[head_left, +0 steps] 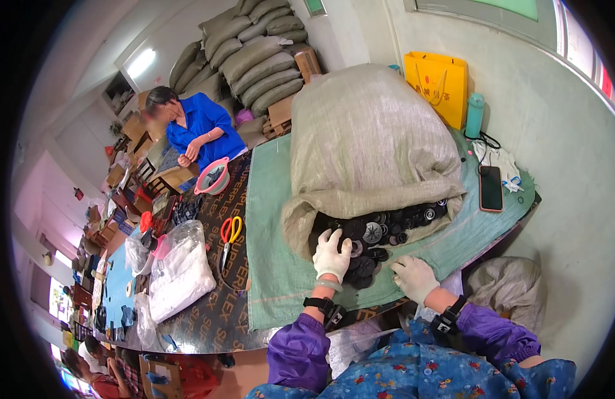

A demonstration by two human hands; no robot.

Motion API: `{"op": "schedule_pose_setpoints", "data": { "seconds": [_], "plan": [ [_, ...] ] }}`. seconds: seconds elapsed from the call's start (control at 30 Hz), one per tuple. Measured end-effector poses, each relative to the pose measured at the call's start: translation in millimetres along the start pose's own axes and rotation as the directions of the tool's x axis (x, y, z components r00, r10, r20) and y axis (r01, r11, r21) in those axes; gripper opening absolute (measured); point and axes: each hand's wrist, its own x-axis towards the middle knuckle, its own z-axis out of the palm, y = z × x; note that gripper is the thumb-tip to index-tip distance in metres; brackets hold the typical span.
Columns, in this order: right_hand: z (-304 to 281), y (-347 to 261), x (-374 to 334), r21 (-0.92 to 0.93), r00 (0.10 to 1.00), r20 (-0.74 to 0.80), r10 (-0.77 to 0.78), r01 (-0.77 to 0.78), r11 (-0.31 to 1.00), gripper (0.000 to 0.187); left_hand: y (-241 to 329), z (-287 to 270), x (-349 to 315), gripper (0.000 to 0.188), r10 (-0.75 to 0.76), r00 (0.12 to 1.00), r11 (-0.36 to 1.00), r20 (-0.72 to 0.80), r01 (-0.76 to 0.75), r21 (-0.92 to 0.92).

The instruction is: Assembling small black plastic circular components by hand from a large burlap sack.

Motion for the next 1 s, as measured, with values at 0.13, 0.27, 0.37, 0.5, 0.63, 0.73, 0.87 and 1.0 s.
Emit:
{"op": "schedule_pose_setpoints", "data": {
  "seconds": [0.13, 0.27, 0.37, 0.5, 0.63, 0.73, 0.87, 1.0],
  "plan": [
    [-4.5, -4.2, 1.0, -0.009, 0.994, 0.086, 0.069, -0.068, 0.998, 0.025, -3.1, -5.3, -16.8, 0.05, 0.096, 0.995, 0.995, -0.035, -0.095, 0.037],
    [0.2, -2.1, -2.4, -0.005, 0.984, 0.129, 0.126, -0.127, 0.992, 0.028, 25.6, -37.4, -37.7, 0.058, 0.269, 0.961, 0.91, -0.066, -0.231, 0.343],
    [1.2, -3.7, -2.9, 0.047, 0.996, 0.021, 0.089, -0.09, 0.995, 0.022, 43.7, -33.9, -45.7, 0.045, 0.332, 0.943, 0.933, 0.038, -0.334, 0.134],
    [-3.2, -4.3, -3.3, 0.101, 0.994, 0.014, 0.107, -0.108, 0.989, 0.026, 64.0, -11.8, -43.2, 0.04, 0.378, 0.914, 0.888, 0.151, -0.403, 0.219],
    [-6.9, -1.9, -9.5, 0.199, 0.979, 0.075, 0.192, -0.203, 0.959, 0.029, 66.3, 8.5, -32.6, 0.028, 0.357, 0.897, 0.807, 0.259, -0.436, 0.399],
    [-16.0, -6.1, -10.7, 0.277, 0.954, 0.126, 0.271, -0.296, 0.914, 0.029, 61.3, 3.3, -34.4, 0.02, 0.457, 0.881, 0.841, 0.122, -0.472, 0.264],
    [-24.6, -4.4, -11.2, 0.392, 0.937, 0.108, 0.333, -0.348, 0.852, 0.029, 59.7, -19.5, -48.1, 0.022, 0.419, 0.906, 0.883, -0.054, -0.421, -0.208],
    [-30.8, -20.2, -8.4, 0.703, 0.967, 0.095, 0.238, -0.234, 0.671, 0.028, 48.9, -35.9, -92.8, 0.021, 0.105, 0.904, 0.519, 0.414, 0.305, -0.799]
  ]
}}
